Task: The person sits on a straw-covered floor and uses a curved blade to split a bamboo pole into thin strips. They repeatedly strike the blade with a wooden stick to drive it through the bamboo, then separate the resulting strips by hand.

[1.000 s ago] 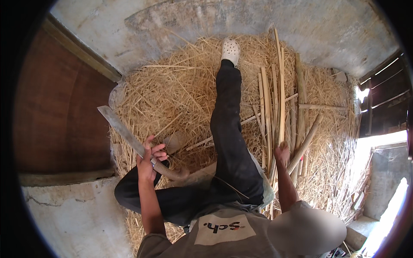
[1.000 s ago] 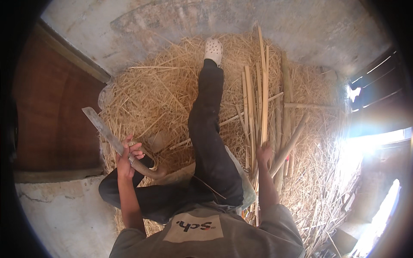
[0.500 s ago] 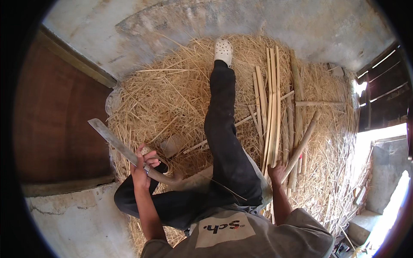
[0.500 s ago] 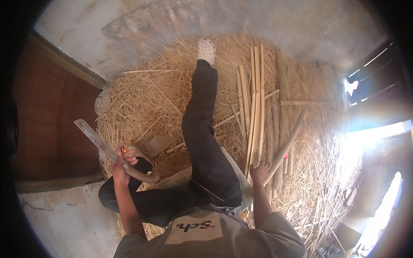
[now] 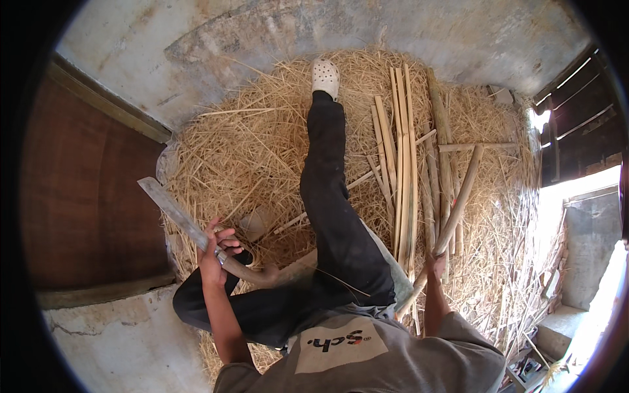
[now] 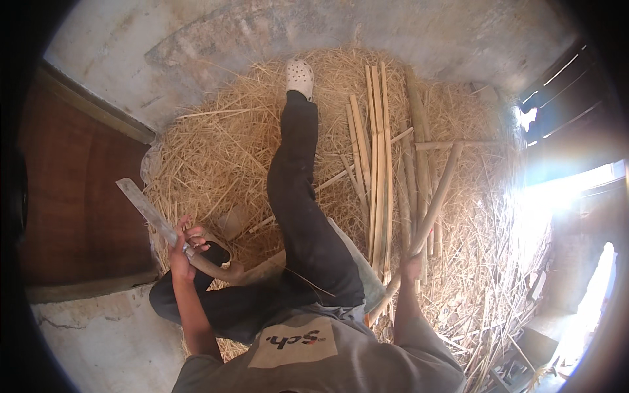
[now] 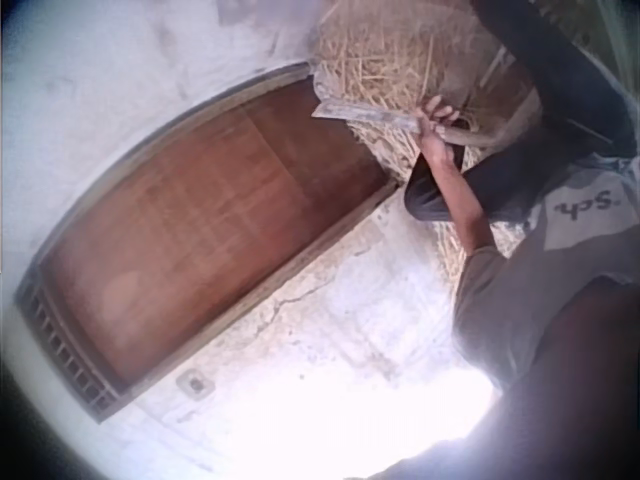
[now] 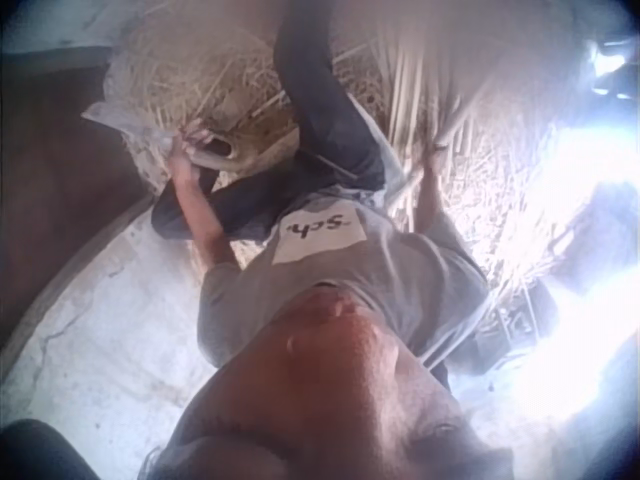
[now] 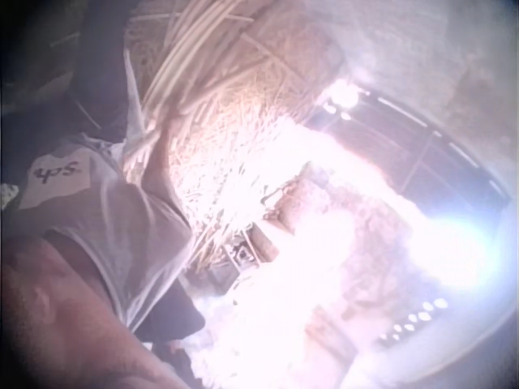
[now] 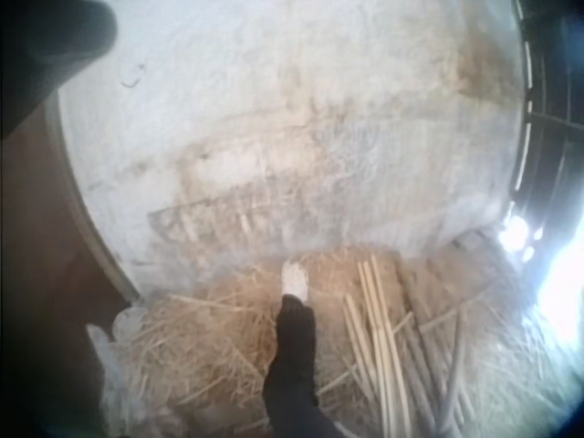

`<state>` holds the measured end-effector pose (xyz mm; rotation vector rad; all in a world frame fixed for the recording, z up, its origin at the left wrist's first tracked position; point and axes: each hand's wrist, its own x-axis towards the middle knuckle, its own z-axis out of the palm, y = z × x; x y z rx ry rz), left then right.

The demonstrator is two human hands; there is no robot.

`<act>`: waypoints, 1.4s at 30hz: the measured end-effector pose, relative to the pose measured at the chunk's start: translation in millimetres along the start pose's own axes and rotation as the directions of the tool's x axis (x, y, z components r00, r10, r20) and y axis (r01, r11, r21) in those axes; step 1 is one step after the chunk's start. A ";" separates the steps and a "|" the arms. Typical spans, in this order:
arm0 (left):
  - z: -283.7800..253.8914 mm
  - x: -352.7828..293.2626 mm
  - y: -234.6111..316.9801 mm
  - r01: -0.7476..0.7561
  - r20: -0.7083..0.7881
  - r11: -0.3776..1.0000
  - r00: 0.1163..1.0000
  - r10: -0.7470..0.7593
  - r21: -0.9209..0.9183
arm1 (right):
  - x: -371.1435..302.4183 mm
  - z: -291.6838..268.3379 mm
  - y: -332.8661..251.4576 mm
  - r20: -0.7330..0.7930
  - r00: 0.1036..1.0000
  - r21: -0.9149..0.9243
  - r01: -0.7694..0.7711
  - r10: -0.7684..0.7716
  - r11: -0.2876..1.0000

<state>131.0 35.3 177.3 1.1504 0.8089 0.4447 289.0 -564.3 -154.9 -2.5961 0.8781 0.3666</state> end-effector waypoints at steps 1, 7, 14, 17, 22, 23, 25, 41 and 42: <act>4.7 -0.7 5.7 -0.053 0.001 0.998 0.999 0.053 0.038 | -41.3 -53.1 -62.2 0.113 0.994 0.159 -0.010 -0.009 0.987; 9.9 5.0 6.0 -0.093 0.016 0.995 0.996 0.093 0.045 | -24.4 -157.7 -93.3 0.107 0.951 0.633 0.161 -0.291 0.758; 24.8 -5.2 0.9 -0.023 0.026 0.999 0.999 0.022 0.041 | -24.6 -178.4 -137.3 0.121 0.893 0.640 0.264 -0.434 0.721; 12.2 -9.1 -1.5 -0.011 0.077 1.000 0.997 0.011 -0.003 | -14.9 -165.8 -146.3 0.050 0.874 0.577 0.369 -0.483 0.729; 1.6 -13.0 -8.1 0.005 0.069 0.995 0.998 0.002 -0.102 | -21.7 -118.7 -152.0 0.051 0.849 0.402 0.465 -0.526 0.789; 2.6 -13.3 -10.8 0.014 0.048 0.993 0.999 -0.008 -0.114 | -22.5 -102.2 -152.9 0.080 0.860 0.332 0.454 -0.504 0.827; 8.5 -11.1 -12.9 0.043 0.030 0.992 0.999 -0.040 -0.117 | -3.1 -43.0 -138.1 0.064 0.883 0.198 0.446 -0.465 0.873; 32.0 -6.2 -32.1 0.084 0.027 0.991 0.996 -0.082 -0.101 | -13.3 29.1 -108.0 0.052 0.910 0.178 0.397 -0.411 0.900; 33.9 -6.7 -34.8 0.092 0.032 0.990 0.995 -0.090 -0.103 | -10.2 37.8 -102.3 0.001 0.881 0.205 0.463 -0.474 0.862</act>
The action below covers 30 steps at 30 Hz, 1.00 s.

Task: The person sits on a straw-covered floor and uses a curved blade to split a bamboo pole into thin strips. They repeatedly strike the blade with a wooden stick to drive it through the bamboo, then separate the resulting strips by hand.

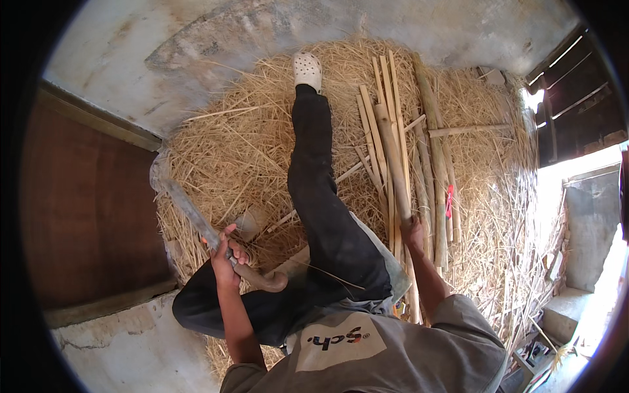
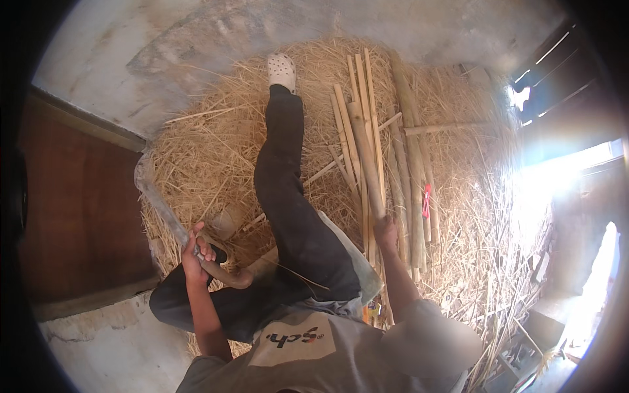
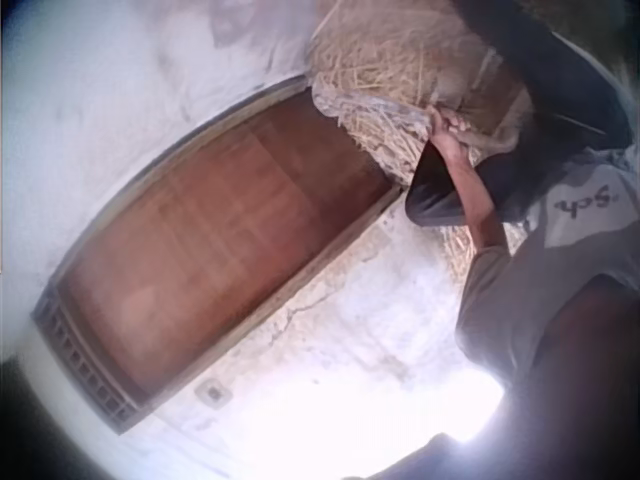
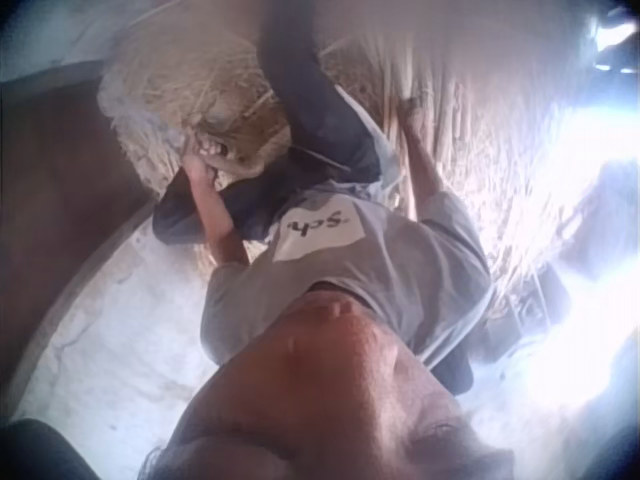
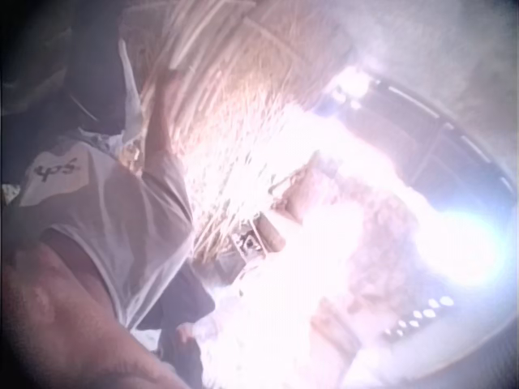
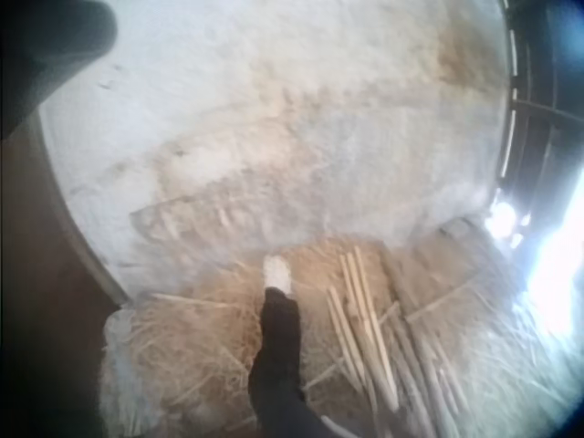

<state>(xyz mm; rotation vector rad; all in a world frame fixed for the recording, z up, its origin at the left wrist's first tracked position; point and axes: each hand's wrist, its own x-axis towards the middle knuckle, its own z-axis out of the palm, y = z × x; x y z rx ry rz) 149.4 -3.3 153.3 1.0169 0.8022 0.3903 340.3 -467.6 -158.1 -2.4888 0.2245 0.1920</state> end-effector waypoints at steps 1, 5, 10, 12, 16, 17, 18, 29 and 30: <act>2.0 -1.3 -2.9 0.018 0.010 1.000 1.000 -0.018 -0.008 | -1.1 4.0 9.9 -0.036 0.996 0.023 0.078 -0.078 0.997; 4.2 -4.9 0.0 0.035 0.030 0.998 0.999 -0.036 0.048 | 2.6 -28.4 0.3 -0.230 0.964 -0.108 0.112 -0.134 0.988; 0.6 -11.3 0.7 0.037 0.022 0.996 0.999 -0.039 0.085 | 11.3 -77.2 23.7 -0.448 0.888 -0.520 -0.351 0.101 0.779; -0.1 -13.8 -1.7 0.028 0.009 0.996 1.000 -0.029 0.082 | 21.6 -79.2 66.6 -0.161 0.914 -0.402 -0.406 0.373 0.821; -4.2 -16.8 -10.2 0.016 -0.007 0.998 1.000 -0.016 0.066 | 17.7 -64.7 76.9 -0.118 0.885 -0.380 -0.459 0.450 0.803; -3.2 -18.1 -10.7 0.020 -0.011 0.998 1.000 -0.019 0.063 | 13.8 -59.1 73.2 -0.171 0.912 -0.440 -0.408 0.372 0.800; -2.7 -19.3 -11.0 0.024 -0.014 0.998 1.000 -0.023 0.061 | 9.9 -56.2 70.4 -0.152 0.914 -0.403 -0.404 0.375 0.821; 2.1 -17.7 -0.2 0.038 0.060 0.994 0.997 -0.044 0.100 | -64.8 -85.2 12.7 0.030 0.958 0.176 -0.287 0.287 0.941; 2.8 -19.2 -0.4 0.033 0.068 0.992 0.997 -0.041 0.119 | -70.6 -86.3 11.0 0.054 0.960 0.183 -0.279 0.273 0.943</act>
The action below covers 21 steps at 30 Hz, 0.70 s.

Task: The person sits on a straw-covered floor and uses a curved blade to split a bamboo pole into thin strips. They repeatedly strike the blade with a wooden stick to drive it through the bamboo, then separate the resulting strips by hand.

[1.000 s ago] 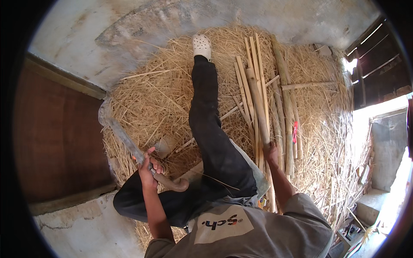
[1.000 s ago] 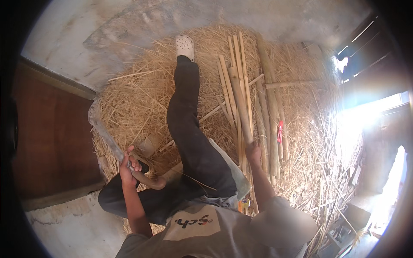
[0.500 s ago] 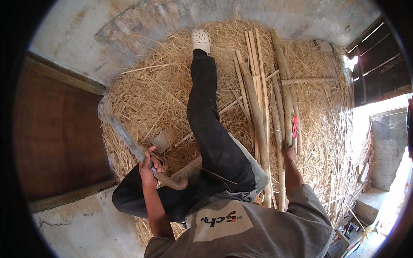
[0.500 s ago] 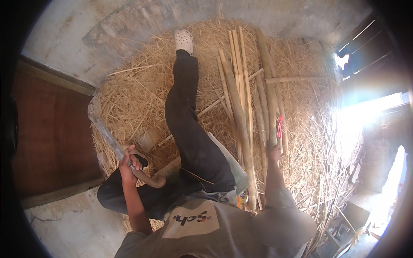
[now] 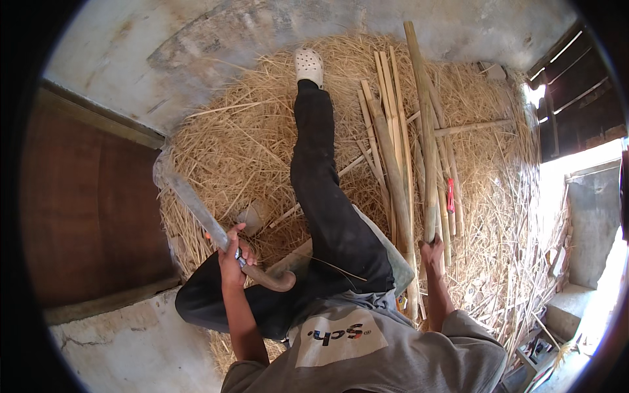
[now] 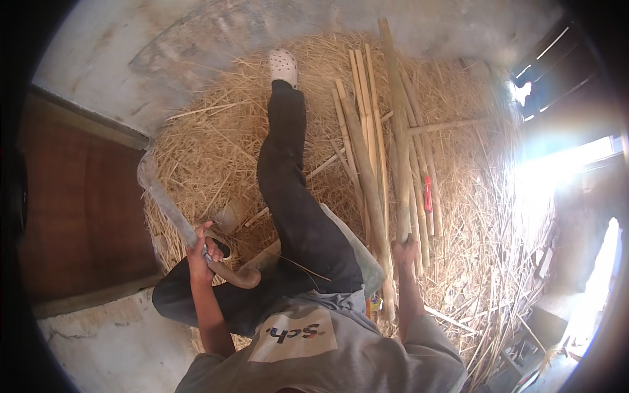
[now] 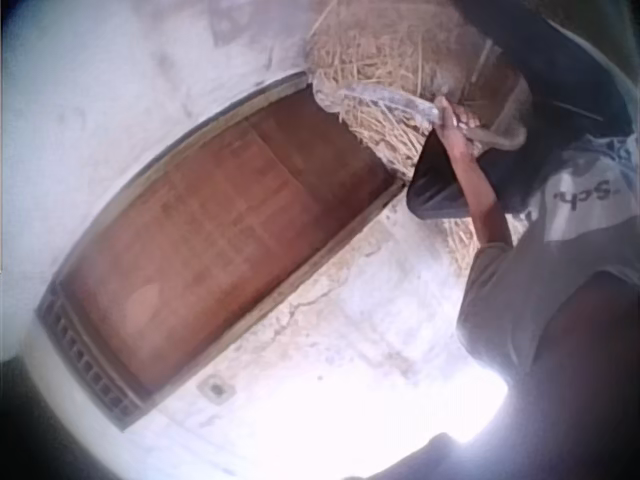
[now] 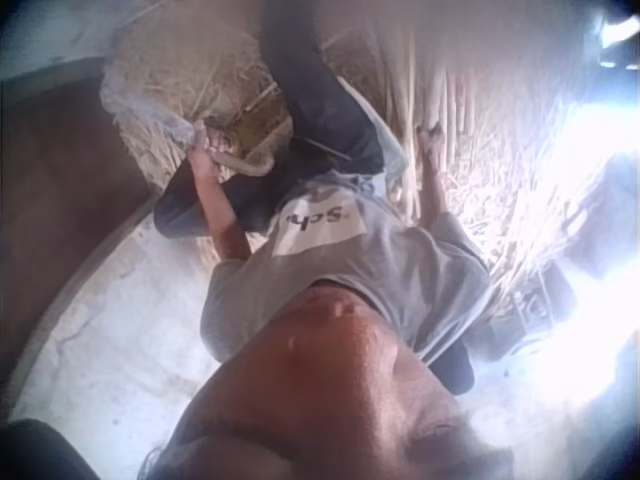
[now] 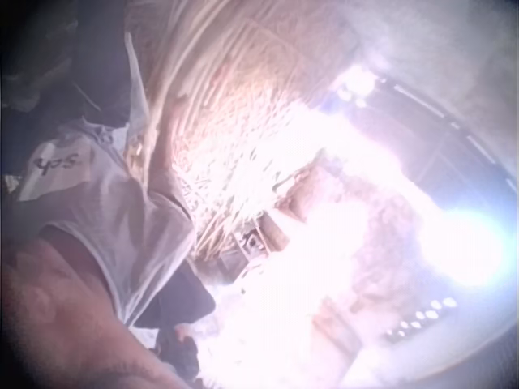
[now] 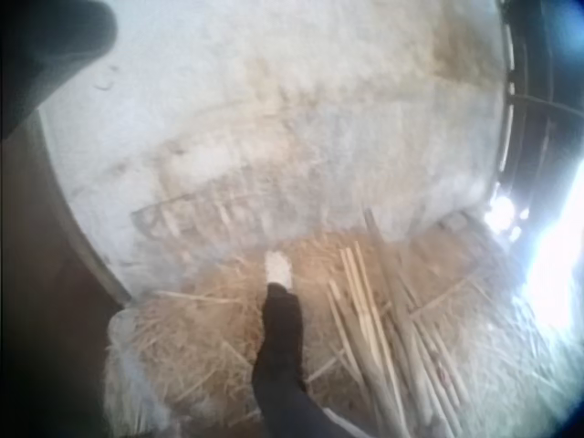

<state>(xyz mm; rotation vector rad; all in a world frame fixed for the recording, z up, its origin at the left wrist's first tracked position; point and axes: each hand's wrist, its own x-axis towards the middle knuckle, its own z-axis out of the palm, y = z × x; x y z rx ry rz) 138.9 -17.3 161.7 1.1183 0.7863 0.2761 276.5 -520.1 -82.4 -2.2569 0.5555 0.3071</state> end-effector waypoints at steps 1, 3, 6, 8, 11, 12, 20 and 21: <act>0.9 -1.9 0.0 0.008 0.016 1.000 1.000 -0.007 -0.020 | -4.1 -0.5 -1.4 -0.023 0.997 -0.039 0.073 -0.074 0.997; 3.2 -6.1 0.7 0.015 0.047 0.998 0.999 -0.013 -0.057 | -15.8 -2.4 -18.5 -0.062 0.972 -0.113 0.219 -0.227 0.969; 9.2 -7.6 7.1 0.039 0.080 0.999 0.996 -0.036 -0.037 | -67.0 -34.0 -145.3 0.072 0.958 0.125 0.268 -0.278 0.955; 3.6 -14.5 7.7 0.054 0.106 0.999 0.993 -0.053 -0.007 | -51.1 -10.7 -153.9 -0.018 0.874 0.240 0.474 -0.485 0.847; -9.5 -25.2 7.4 0.011 0.166 0.999 0.986 -0.017 0.038 | -47.6 -1.8 -240.3 -0.060 0.693 0.355 0.688 -0.719 0.633; -11.0 -29.6 9.9 0.014 0.194 0.999 0.981 -0.019 0.029 | -50.1 0.5 -276.5 -0.085 0.669 0.397 0.703 -0.739 0.590; -22.5 -54.2 30.3 -0.015 0.217 1.000 0.976 0.018 -0.014 | -106.2 6.2 -475.4 -0.001 0.434 0.416 0.819 -0.901 0.394; -28.5 -62.3 34.0 -0.065 0.198 0.997 0.978 0.070 -0.032 | -119.8 11.5 -488.1 -0.020 0.336 0.469 0.835 -0.942 0.288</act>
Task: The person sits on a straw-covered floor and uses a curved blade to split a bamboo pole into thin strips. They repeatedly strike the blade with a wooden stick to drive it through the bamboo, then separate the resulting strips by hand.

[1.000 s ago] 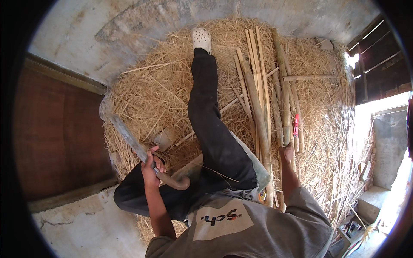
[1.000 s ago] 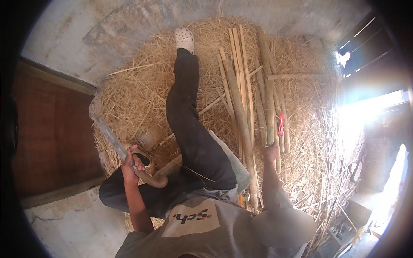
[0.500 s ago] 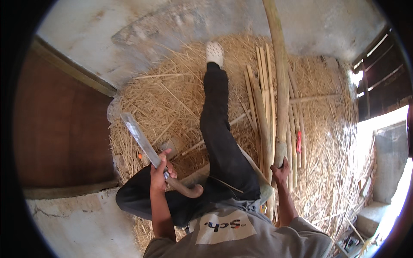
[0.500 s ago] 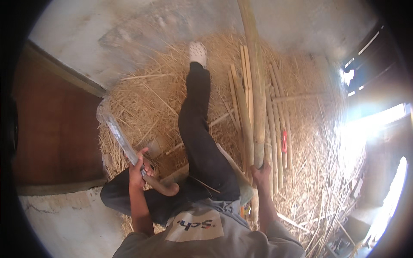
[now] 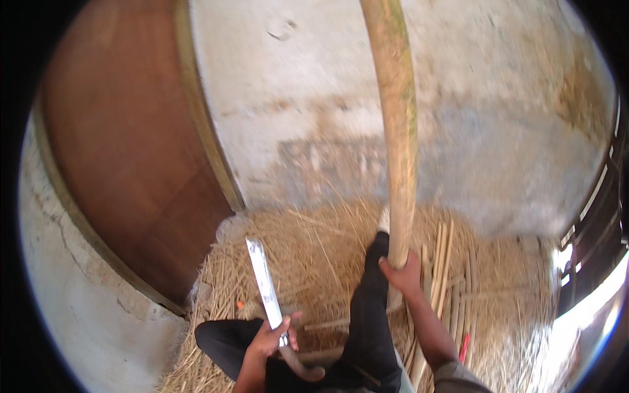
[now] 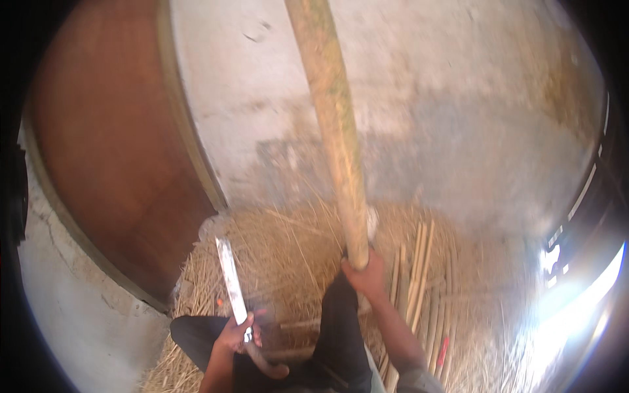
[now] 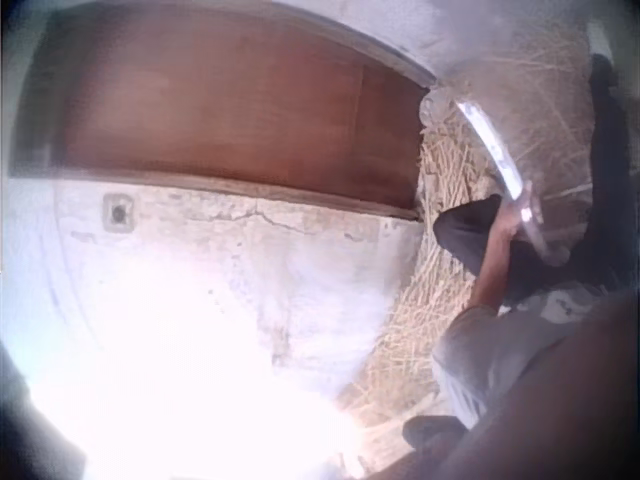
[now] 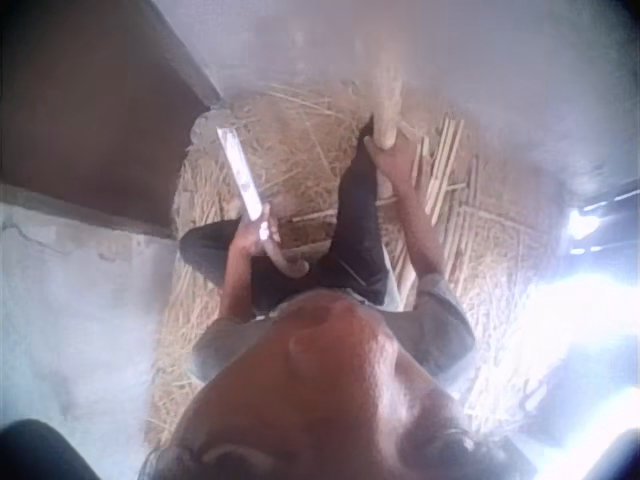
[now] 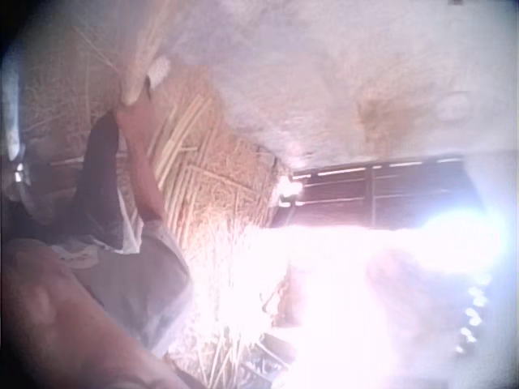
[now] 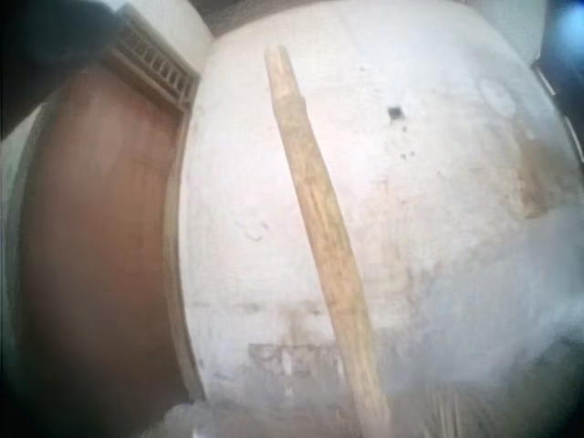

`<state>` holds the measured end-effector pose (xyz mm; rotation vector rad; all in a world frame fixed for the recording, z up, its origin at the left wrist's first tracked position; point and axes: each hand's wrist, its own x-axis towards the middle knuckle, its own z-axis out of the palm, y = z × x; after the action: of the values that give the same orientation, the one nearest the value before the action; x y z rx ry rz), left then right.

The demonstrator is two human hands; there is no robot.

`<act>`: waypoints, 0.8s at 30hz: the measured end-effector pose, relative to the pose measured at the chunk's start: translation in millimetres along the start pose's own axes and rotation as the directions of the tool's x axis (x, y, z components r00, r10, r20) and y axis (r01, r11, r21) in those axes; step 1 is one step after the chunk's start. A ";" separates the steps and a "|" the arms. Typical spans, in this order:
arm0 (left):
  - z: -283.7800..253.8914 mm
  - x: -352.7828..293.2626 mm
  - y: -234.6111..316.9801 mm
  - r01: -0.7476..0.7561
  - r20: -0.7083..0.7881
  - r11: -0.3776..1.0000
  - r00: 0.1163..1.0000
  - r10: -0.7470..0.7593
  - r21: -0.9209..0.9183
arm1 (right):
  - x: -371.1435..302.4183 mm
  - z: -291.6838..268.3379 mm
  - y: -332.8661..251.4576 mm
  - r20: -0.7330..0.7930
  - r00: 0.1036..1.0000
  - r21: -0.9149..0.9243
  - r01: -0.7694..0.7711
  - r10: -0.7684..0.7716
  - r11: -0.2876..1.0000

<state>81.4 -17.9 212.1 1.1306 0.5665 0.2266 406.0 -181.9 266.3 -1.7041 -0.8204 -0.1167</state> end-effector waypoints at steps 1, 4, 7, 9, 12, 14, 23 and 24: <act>-4.0 -8.2 7.5 -0.047 -0.024 0.999 0.999 0.047 0.001 | 12.8 13.5 -12.9 0.031 0.997 0.068 0.062 -0.064 0.996; -16.0 -18.6 20.6 -0.142 -0.060 0.989 0.988 0.144 0.044 | 26.1 47.3 -53.0 0.147 0.980 0.186 0.106 -0.134 0.977; -27.1 -28.4 28.7 -0.197 -0.092 0.978 0.975 0.203 0.066 | 30.2 99.9 -49.6 0.252 0.958 0.280 0.066 -0.140 0.958; -29.1 -36.3 32.6 -0.224 -0.139 0.971 0.962 0.233 0.081 | 23.3 132.2 -37.6 0.382 0.921 0.261 -0.028 -0.077 0.965; -28.6 -53.5 36.3 -0.242 -0.207 0.964 0.943 0.261 0.112 | 3.4 176.4 -11.7 0.504 0.863 0.197 -0.072 -0.038 0.978; -28.3 -65.3 36.5 -0.287 -0.272 0.951 0.911 0.309 0.118 | -14.0 198.1 -3.2 0.649 0.756 0.019 -0.124 0.082 0.992; -39.2 -87.6 38.1 -0.284 -0.301 0.952 0.903 0.306 0.114 | -105.9 294.9 106.9 0.635 0.772 0.093 -0.107 0.024 0.990; -36.2 -85.3 39.0 -0.299 -0.310 0.948 0.896 0.319 0.112 | -111.0 300.5 120.4 0.642 0.767 0.126 -0.136 0.024 0.983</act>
<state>-5.2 -11.1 262.8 1.2508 0.6852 0.6866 290.4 25.8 20.0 -1.6205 -1.2139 0.6188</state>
